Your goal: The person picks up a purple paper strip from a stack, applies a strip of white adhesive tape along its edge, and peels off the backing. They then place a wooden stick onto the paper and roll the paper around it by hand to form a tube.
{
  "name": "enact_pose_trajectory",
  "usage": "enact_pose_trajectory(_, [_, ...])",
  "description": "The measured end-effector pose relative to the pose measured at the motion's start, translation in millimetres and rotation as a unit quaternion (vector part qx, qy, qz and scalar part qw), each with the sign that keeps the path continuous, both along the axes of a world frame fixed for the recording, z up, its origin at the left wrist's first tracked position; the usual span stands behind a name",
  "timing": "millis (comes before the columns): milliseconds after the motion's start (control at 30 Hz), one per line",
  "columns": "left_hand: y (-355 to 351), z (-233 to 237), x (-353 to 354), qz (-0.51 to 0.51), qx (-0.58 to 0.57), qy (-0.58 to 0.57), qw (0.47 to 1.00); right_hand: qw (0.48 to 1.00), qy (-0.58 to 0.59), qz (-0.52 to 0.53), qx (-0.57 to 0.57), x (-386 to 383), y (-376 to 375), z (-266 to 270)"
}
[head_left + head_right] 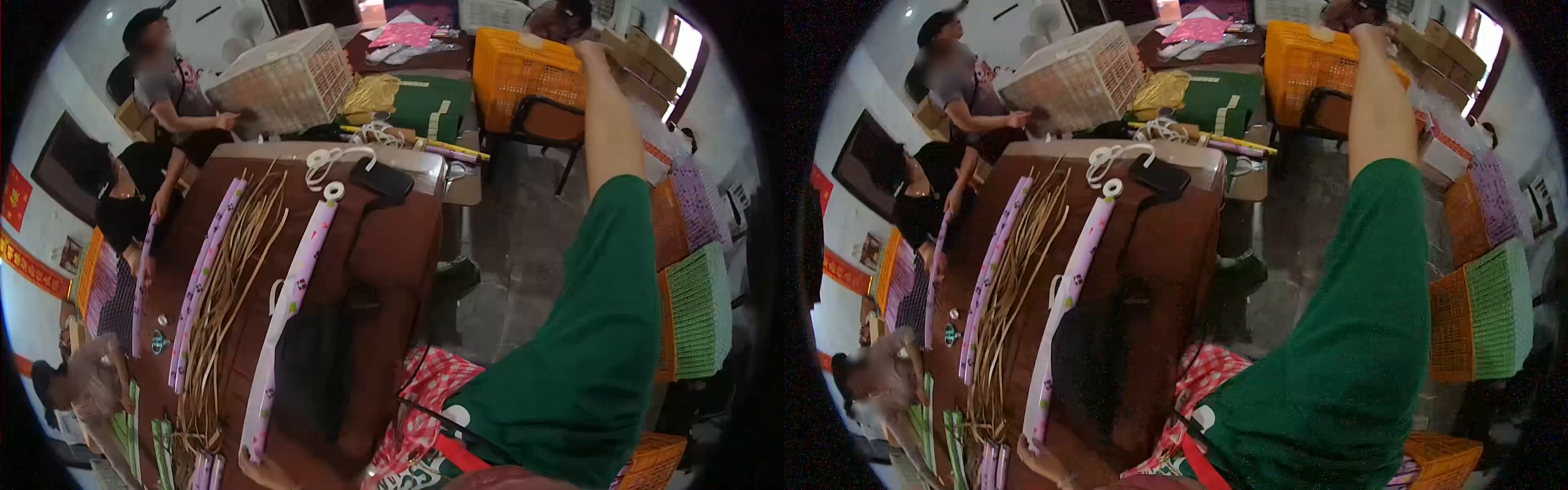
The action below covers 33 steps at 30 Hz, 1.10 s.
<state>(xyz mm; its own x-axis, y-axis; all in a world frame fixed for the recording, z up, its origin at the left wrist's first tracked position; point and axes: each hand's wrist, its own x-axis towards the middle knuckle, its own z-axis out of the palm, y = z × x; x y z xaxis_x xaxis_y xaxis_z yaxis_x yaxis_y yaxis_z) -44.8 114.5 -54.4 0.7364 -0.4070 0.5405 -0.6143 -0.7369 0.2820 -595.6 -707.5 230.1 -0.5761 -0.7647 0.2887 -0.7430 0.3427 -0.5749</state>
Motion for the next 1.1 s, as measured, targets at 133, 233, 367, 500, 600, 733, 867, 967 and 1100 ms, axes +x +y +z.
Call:
enact_pose_trajectory(133, [-12.8, 26.1, -26.6, -0.062, 0.039, 0.041, 0.996, 0.989, 0.07, 0.115, 0.054, -94.0, -144.7, -12.0])
enact_pose_trajectory(233, [-27.7, 30.1, -26.6, -0.101, 0.067, 0.061, 0.991, 0.952, 0.111, 0.286, -0.01, -58.6, -225.3, -31.7])
enact_pose_trajectory(367, [-41.4, 21.4, -10.2, -0.154, 0.101, 0.087, 0.979, 0.747, 0.259, 0.523, -0.32, 237.7, 68.8, -76.2])
enact_pose_trajectory(500, [-64.9, 29.7, -10.3, -0.148, 0.141, 0.113, 0.972, 0.463, 0.263, 0.827, -0.182, 356.5, 245.0, -163.9])
enact_pose_trajectory(600, [-75.1, 34.5, -6.8, -0.143, 0.181, 0.144, 0.962, 0.385, 0.171, 0.874, -0.24, 413.9, 304.1, -238.6])
enact_pose_trajectory(733, [-79.7, 29.1, 3.7, -0.171, 0.213, 0.136, 0.952, 0.361, 0.173, 0.898, -0.18, 462.8, 328.6, -275.8])
enact_pose_trajectory(867, [-80.1, 15.6, 13.3, -0.158, 0.198, 0.128, 0.959, 0.352, 0.169, 0.907, -0.158, 474.2, 332.9, -286.2])
enact_pose_trajectory(967, [-89.9, 21.4, 14.9, -0.165, 0.216, 0.148, 0.951, 0.381, 0.157, 0.894, -0.176, 476.4, 334.5, -288.7])
enact_pose_trajectory(1100, [-89.4, 15.5, 23.4, -0.168, 0.192, 0.178, 0.95, 0.409, 0.186, 0.872, -0.196, 490.0, 333.3, -304.4])
